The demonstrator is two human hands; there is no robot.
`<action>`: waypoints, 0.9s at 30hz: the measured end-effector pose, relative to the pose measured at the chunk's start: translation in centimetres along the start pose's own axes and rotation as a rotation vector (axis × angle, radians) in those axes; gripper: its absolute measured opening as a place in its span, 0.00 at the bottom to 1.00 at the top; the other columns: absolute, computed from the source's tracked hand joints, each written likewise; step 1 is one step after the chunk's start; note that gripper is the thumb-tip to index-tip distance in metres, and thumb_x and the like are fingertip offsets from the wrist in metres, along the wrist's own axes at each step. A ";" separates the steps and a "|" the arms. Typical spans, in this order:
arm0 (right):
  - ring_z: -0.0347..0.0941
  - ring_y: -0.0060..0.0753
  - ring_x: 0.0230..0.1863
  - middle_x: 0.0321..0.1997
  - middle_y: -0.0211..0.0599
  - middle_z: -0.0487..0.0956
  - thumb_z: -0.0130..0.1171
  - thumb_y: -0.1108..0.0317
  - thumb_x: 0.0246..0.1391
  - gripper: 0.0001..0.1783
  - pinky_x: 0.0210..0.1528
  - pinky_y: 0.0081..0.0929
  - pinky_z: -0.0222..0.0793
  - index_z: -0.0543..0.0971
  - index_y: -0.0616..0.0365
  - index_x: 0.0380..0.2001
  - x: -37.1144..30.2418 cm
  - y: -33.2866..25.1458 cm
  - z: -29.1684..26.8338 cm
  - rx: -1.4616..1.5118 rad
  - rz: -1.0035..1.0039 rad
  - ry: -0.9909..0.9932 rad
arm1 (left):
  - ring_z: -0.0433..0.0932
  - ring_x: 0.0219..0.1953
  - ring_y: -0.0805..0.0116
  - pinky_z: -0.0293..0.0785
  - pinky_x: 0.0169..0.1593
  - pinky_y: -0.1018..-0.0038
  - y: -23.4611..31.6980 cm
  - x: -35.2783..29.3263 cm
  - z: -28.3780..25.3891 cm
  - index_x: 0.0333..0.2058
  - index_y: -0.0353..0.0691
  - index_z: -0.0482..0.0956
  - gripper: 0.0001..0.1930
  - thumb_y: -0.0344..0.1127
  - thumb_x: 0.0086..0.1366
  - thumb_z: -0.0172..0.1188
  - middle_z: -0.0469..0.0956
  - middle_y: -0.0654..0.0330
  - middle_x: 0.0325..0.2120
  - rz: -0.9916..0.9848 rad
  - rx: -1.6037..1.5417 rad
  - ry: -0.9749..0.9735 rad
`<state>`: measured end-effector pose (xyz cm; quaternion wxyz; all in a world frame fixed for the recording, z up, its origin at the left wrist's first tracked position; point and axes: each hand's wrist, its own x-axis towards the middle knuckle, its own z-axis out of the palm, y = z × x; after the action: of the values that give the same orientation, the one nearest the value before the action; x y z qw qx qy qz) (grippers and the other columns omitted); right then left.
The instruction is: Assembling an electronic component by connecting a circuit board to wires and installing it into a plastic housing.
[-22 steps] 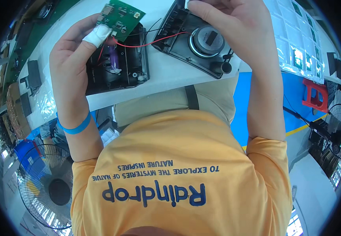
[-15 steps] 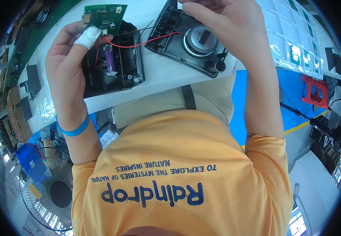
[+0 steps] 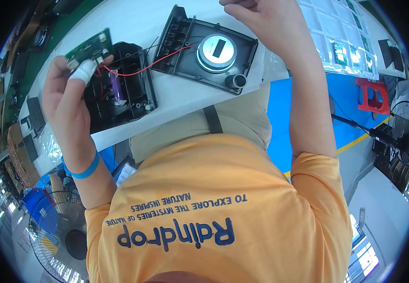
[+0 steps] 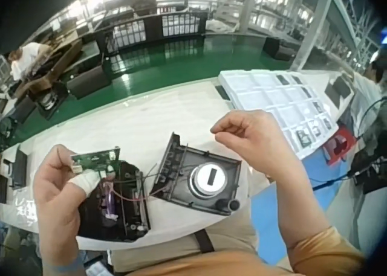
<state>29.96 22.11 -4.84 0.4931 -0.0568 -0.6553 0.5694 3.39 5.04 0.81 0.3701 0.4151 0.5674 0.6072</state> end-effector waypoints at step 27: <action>0.72 0.45 0.58 0.60 0.37 0.75 0.78 0.58 0.34 0.44 0.49 0.38 0.76 0.73 0.45 0.60 -2.9 -8.8 3.6 -1.157 0.488 -0.433 | 0.79 0.46 0.69 0.75 0.53 0.75 -0.7 0.3 0.0 0.58 0.30 0.72 0.24 0.19 0.63 0.47 0.78 0.54 0.45 0.093 -0.011 -0.038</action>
<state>33.14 14.77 1.00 0.0971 -0.3437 -0.9079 0.2195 3.28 5.41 0.14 0.3545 0.4503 0.5372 0.6189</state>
